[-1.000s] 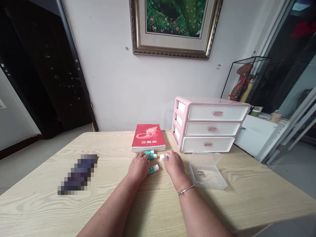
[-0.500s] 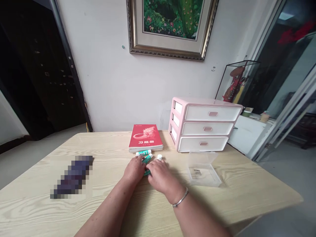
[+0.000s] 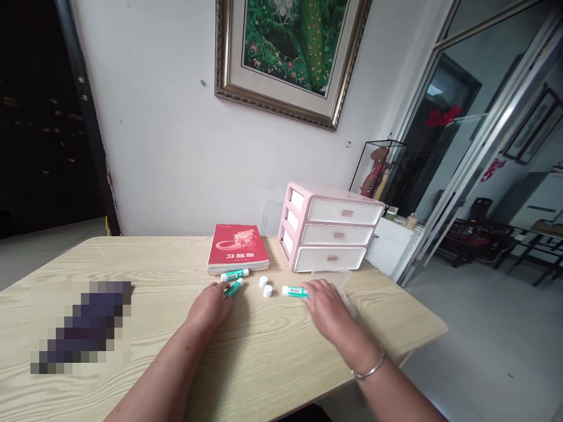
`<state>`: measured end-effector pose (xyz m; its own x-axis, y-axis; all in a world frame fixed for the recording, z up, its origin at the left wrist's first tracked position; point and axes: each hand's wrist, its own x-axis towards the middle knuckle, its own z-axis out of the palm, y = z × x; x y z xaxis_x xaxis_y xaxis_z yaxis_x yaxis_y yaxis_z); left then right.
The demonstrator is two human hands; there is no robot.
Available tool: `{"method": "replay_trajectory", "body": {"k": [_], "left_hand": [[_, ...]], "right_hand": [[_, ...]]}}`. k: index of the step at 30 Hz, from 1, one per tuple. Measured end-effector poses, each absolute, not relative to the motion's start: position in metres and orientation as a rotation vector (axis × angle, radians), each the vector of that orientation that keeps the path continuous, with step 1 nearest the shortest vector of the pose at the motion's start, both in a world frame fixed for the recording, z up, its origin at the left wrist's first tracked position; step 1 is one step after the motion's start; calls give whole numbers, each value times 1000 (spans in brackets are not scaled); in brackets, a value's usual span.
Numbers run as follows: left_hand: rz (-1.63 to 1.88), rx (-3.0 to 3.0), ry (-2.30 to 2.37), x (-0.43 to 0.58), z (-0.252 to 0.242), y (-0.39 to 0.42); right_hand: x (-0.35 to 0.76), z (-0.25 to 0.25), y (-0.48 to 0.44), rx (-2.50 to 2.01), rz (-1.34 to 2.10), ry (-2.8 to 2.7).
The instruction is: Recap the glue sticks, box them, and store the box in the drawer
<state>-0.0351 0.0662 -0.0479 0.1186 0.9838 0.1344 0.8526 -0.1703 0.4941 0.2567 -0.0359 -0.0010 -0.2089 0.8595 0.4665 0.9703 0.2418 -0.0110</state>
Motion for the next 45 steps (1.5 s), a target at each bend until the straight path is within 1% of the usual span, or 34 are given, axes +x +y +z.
{"method": "replay_trajectory", "body": {"k": [5, 10, 13, 16, 18, 21, 23, 26, 29, 31, 33, 36, 40, 42, 45], "left_hand": [[573, 2139, 1829, -32, -47, 64], [561, 2172, 1851, -30, -44, 59], [558, 2186, 1873, -30, -43, 57], [554, 2200, 1895, -28, -42, 57], [549, 2211, 1913, -25, -42, 58], [539, 2229, 1948, -20, -44, 59], [532, 2235, 1974, -18, -45, 59], [528, 2249, 1971, -20, -44, 58], [611, 2222, 1865, -26, -41, 57], [713, 2118, 1795, -29, -39, 58], [804, 2013, 1707, -28, -38, 57], [858, 1959, 1476, -22, -35, 52], [812, 1900, 1202, -17, -25, 41], [795, 1846, 1115, -17, -20, 36], [762, 1753, 1048, -20, -12, 32]], "right_hand": [[332, -1, -34, -1996, -381, -2091], [343, -13, -29, -2086, -242, -2128], [340, -15, -24, -2094, -242, -2090], [324, -11, -22, -2049, -351, -1983], [301, -7, -22, -1912, -399, -1929], [253, -6, -20, -1673, -305, -1947], [220, -9, -12, -1617, -234, -1997], [184, -19, 8, -1743, -200, -2038], [170, -29, 29, -1947, -172, -1983], [170, -36, 38, -1981, -146, -1977], [173, -41, 42, -1905, -106, -1995], [180, -46, 46, -1675, 111, -1891], [187, -41, 49, -1294, 631, -1528], [189, -36, 48, -1141, 830, -1411], [191, -29, 43, -1020, 960, -1392]]}}
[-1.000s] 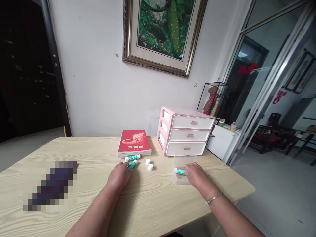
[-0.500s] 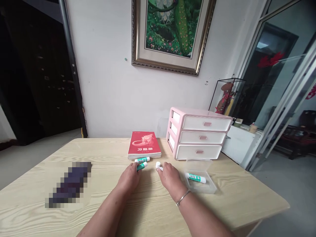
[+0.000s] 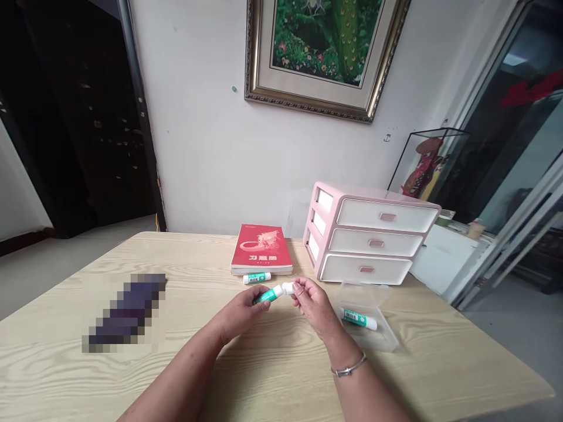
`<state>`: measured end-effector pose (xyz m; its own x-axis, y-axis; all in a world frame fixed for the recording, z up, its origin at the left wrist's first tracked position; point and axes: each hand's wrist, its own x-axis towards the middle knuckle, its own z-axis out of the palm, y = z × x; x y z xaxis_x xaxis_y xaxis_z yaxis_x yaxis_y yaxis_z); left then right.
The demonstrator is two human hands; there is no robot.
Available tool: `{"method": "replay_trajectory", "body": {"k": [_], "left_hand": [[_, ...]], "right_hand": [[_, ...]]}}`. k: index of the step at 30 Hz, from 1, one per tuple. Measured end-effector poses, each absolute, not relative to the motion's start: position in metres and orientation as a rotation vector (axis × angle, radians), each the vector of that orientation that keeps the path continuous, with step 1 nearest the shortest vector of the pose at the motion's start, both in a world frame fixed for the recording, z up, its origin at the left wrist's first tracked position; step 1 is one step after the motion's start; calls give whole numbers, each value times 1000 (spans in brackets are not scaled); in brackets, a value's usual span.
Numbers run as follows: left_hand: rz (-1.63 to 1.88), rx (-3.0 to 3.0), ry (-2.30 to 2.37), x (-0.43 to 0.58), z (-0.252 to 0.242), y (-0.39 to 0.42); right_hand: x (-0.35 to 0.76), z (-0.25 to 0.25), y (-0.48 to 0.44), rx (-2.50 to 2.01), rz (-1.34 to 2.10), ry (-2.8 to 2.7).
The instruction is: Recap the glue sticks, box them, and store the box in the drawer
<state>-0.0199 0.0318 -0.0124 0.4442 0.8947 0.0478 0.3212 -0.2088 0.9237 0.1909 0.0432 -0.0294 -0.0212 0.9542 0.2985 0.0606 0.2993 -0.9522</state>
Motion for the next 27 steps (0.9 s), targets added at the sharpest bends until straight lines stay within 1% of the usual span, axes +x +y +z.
{"method": "replay_trajectory", "body": {"k": [8, 22, 27], "left_hand": [[760, 1699, 969, -25, -4, 26], [724, 1624, 863, -29, -12, 32], [718, 1683, 883, -28, -14, 31]], "right_hand": [[195, -30, 36, -1009, 804, -1614], [192, -29, 31, -863, 900, -1689], [191, -35, 34, -917, 955, -1674]]}}
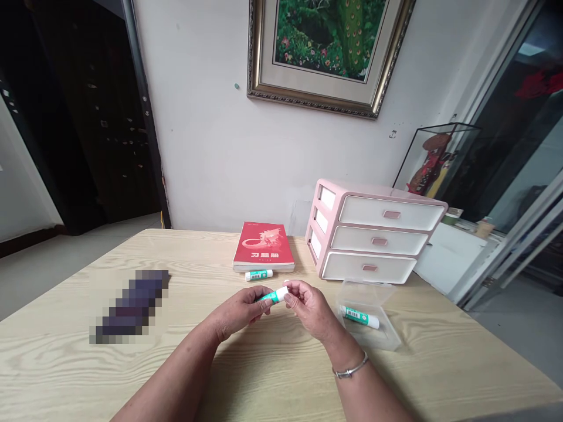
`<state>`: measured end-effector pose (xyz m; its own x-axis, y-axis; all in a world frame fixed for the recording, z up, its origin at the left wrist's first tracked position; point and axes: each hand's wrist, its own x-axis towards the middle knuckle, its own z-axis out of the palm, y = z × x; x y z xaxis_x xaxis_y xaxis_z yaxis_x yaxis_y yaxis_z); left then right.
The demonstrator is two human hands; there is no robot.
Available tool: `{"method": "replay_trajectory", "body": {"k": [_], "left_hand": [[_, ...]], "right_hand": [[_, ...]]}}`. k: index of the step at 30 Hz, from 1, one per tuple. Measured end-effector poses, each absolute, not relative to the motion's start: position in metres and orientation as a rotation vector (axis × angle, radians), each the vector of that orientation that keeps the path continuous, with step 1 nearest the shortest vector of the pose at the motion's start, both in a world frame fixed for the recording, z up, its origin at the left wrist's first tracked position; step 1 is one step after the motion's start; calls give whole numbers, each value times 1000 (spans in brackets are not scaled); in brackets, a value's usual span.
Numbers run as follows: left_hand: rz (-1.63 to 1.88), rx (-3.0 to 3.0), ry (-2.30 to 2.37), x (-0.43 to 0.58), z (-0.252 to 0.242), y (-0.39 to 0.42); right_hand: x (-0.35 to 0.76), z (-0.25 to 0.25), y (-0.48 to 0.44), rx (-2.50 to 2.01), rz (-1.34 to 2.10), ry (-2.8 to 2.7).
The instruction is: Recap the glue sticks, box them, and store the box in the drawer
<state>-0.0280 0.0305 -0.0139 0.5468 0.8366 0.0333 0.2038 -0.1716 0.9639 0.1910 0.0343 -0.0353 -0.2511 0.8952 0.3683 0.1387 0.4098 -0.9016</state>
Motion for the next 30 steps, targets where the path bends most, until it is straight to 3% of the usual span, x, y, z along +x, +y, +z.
{"method": "replay_trajectory", "body": {"k": [23, 30], "left_hand": [[793, 1974, 1021, -18, -8, 25], [788, 1928, 994, -22, -5, 25]], "right_hand": [[187, -34, 30, -1204, 762, -1744], [189, -37, 31, -996, 940, -1706]]}}
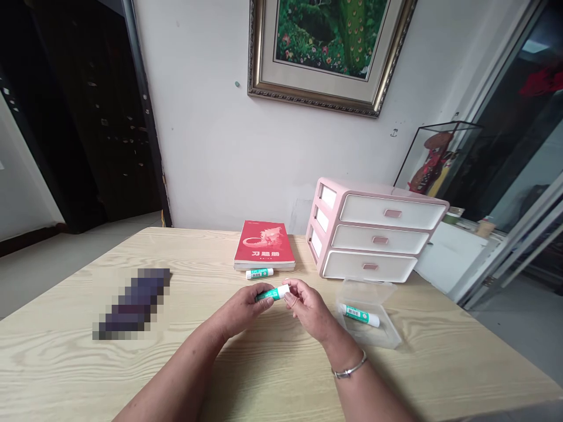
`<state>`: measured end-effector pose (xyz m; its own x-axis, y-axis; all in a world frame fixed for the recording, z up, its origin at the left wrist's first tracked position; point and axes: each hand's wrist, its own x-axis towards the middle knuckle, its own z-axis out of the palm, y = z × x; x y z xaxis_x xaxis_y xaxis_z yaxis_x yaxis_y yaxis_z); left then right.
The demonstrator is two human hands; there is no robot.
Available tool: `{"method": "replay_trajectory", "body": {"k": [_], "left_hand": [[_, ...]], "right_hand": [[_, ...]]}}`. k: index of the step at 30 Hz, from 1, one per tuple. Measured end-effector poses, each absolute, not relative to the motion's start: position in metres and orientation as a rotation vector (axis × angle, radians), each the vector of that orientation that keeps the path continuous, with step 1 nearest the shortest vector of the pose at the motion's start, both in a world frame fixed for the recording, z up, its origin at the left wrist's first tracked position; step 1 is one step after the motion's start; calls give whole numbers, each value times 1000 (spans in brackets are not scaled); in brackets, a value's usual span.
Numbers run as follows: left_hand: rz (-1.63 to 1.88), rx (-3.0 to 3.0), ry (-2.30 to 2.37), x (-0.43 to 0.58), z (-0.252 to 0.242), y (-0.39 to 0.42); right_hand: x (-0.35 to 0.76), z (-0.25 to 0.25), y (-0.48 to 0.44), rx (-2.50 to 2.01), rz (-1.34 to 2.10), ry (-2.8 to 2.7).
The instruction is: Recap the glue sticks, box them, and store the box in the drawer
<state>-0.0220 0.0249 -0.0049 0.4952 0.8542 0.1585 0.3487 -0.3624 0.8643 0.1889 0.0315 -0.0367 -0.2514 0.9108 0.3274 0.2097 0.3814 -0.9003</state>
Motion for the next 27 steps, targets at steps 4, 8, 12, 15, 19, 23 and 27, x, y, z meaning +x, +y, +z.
{"method": "replay_trajectory", "body": {"k": [4, 8, 12, 15, 19, 23, 27], "left_hand": [[773, 1951, 1001, -21, -9, 27], [779, 2021, 1030, -18, -15, 29], [819, 2120, 1093, -15, -19, 29], [846, 2204, 1140, -13, -20, 27], [822, 2297, 1194, -9, -19, 24], [803, 2422, 1285, -2, -17, 19], [819, 2558, 1311, 2, -19, 17]], "right_hand": [[190, -39, 34, -1063, 936, -1738], [188, -35, 32, -1190, 836, -1746], [183, -33, 31, -1307, 802, -1713], [182, -35, 32, -1356, 727, -1723], [183, -37, 33, -1420, 765, -1691], [179, -38, 34, -1469, 997, -1532], [174, -37, 34, -1542, 1192, -1349]]}}
